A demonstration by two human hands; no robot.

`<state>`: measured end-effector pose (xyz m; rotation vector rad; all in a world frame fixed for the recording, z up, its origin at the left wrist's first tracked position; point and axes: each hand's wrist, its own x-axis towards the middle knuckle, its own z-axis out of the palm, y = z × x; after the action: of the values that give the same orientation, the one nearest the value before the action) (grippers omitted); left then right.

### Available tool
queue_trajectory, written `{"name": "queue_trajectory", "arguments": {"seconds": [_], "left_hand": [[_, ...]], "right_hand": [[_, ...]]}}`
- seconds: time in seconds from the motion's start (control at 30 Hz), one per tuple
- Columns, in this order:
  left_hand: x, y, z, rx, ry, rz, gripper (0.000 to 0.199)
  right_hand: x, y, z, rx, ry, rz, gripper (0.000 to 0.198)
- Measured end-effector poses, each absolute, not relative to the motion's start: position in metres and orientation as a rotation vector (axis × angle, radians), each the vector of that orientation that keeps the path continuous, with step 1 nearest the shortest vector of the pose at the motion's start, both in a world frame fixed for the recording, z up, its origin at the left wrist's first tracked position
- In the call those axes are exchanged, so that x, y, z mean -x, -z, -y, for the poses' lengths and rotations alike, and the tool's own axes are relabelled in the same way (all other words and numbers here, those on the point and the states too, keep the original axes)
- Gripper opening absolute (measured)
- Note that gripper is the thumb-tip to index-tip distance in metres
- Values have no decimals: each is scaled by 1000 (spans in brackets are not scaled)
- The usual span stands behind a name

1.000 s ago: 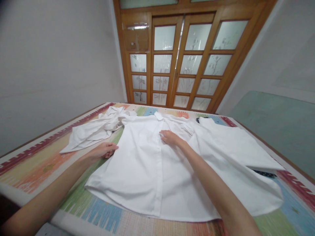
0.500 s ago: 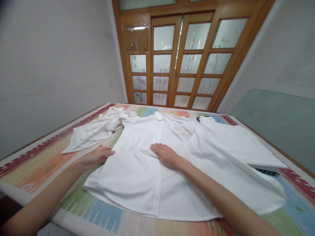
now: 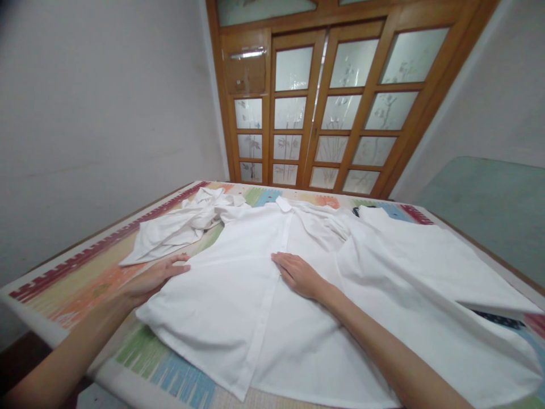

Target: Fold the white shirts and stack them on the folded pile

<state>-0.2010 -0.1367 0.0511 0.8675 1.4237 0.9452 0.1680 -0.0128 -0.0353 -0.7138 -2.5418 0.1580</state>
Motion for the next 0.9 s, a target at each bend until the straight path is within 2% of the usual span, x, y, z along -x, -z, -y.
{"name": "queue_trajectory", "arguments": {"seconds": [0.2, 0.3, 0.5, 0.73, 0.9], "left_hand": [[211, -46, 161, -1008, -748, -1443, 43], [217, -42, 168, -1103, -808, -1536, 39], [206, -43, 169, -1045, -981, -1547, 43], [200, -44, 184, -876, -957, -1501, 65], [218, -26, 210, -1038, -668, -1582, 52]], "right_hand": [[-167, 34, 12, 694, -195, 2536, 41], [-167, 35, 12, 699, -203, 2529, 41], [-168, 35, 13, 722, -206, 2529, 41], [-167, 35, 13, 722, -211, 2515, 41], [-167, 36, 13, 709, -207, 2493, 40]]}}
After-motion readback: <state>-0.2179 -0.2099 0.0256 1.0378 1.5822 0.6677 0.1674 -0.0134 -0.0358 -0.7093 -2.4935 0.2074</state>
